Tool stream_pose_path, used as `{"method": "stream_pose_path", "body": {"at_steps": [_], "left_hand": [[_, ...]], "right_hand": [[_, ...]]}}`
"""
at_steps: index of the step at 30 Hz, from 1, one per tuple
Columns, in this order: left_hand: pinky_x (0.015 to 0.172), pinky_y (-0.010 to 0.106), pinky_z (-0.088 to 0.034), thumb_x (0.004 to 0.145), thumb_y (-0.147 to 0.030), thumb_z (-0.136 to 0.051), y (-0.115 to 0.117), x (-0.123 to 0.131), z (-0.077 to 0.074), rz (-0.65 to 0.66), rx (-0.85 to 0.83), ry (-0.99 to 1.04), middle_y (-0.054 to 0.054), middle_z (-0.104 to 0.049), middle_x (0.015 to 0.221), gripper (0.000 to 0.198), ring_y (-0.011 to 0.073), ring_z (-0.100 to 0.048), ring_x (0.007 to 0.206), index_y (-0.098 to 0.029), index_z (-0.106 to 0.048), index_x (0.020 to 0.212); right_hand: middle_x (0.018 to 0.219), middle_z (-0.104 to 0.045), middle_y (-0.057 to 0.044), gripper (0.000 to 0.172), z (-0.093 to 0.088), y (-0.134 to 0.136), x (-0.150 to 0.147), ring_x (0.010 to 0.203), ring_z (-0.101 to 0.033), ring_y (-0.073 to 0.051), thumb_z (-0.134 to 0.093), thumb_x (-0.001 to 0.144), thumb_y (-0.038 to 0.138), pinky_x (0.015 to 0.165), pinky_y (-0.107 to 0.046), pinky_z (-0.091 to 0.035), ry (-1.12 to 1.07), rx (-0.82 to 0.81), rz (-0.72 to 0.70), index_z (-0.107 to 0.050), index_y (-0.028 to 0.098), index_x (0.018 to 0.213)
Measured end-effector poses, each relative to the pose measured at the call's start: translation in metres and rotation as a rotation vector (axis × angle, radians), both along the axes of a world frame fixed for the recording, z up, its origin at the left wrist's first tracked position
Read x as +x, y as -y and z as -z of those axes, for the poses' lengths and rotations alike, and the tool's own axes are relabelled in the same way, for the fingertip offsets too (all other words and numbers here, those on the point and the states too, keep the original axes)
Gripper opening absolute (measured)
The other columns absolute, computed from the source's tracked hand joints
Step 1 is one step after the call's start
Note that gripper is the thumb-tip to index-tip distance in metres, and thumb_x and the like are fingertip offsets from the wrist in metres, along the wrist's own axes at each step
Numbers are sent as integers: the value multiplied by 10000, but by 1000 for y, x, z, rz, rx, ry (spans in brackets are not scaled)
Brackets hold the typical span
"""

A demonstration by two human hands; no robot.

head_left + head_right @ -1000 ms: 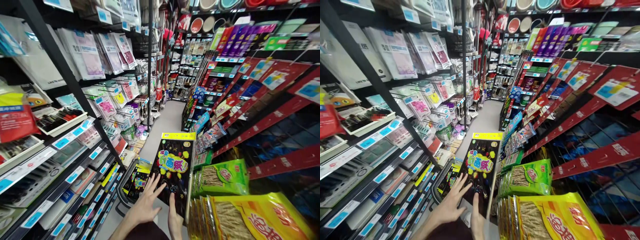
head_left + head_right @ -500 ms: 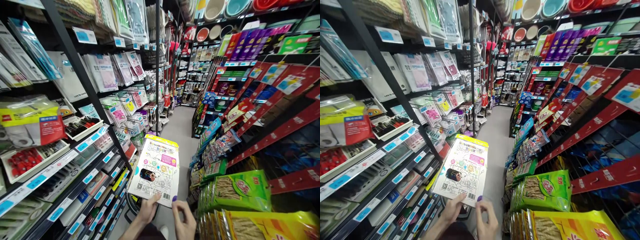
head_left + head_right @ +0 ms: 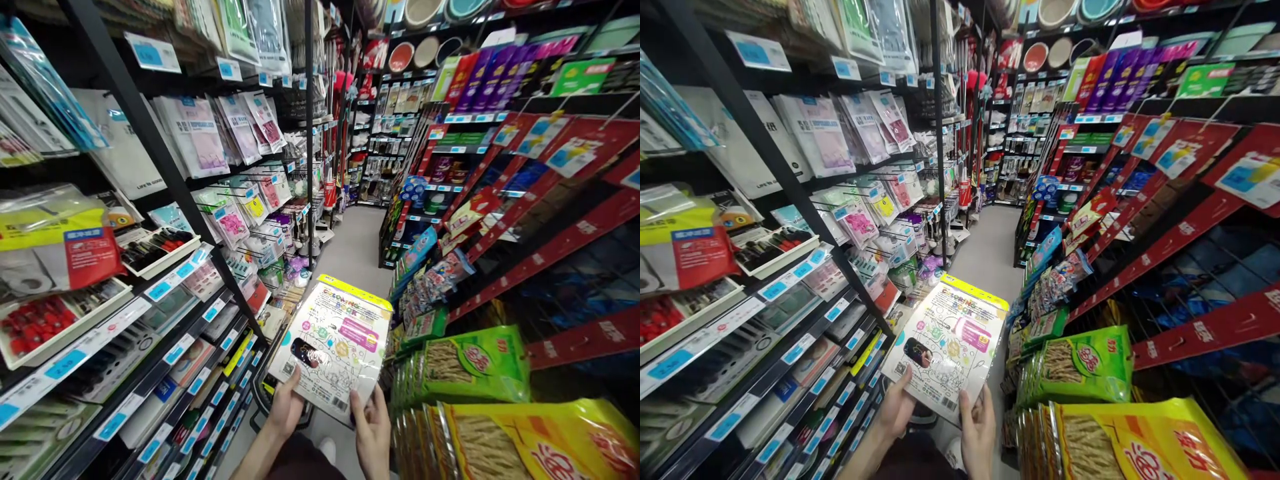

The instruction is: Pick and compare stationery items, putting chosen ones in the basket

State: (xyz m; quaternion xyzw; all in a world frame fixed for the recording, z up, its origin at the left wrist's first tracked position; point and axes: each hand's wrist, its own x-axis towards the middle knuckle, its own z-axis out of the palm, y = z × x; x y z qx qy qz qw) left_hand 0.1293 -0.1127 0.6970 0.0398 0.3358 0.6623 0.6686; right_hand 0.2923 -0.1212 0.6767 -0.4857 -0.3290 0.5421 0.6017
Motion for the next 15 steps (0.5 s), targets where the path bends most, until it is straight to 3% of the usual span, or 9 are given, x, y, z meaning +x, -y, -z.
{"method": "stream_pose_path", "body": {"at_steps": [4, 8, 15], "left_hand": [[1157, 478, -347, 843, -287, -696, 5, -7, -3, 10, 2, 24, 137, -658, 1249, 497, 292, -541, 1269, -141, -579, 1303], [1148, 444, -371, 785, -251, -757, 4, -2, 2, -63, -71, -111, 112, -654, 1263, 577, 276, -554, 1256, -171, -561, 1322], [1158, 445, -342, 703, -428, -806, 5, 3, 28, 4, -68, -335, 126, -620, 1310, 678, 302, -502, 1304, -166, -584, 1287]], "right_hand": [[1199, -645, -144, 783, 4, 6, 1, 1045, -648, -277, -735, 797, 497, 860, -344, -562, 45, 29, 12, -404, 173, 1429], [1260, -611, -146, 785, 14, 4, -1, 1108, -614, -283, -700, 803, 549, 922, -364, -534, 132, -25, 69, -418, 161, 1424], [1358, -542, -135, 816, 18, 4, 3, 1196, -556, -302, -703, 788, 549, 982, -379, -502, 129, -70, 150, -425, 157, 1448]]}}
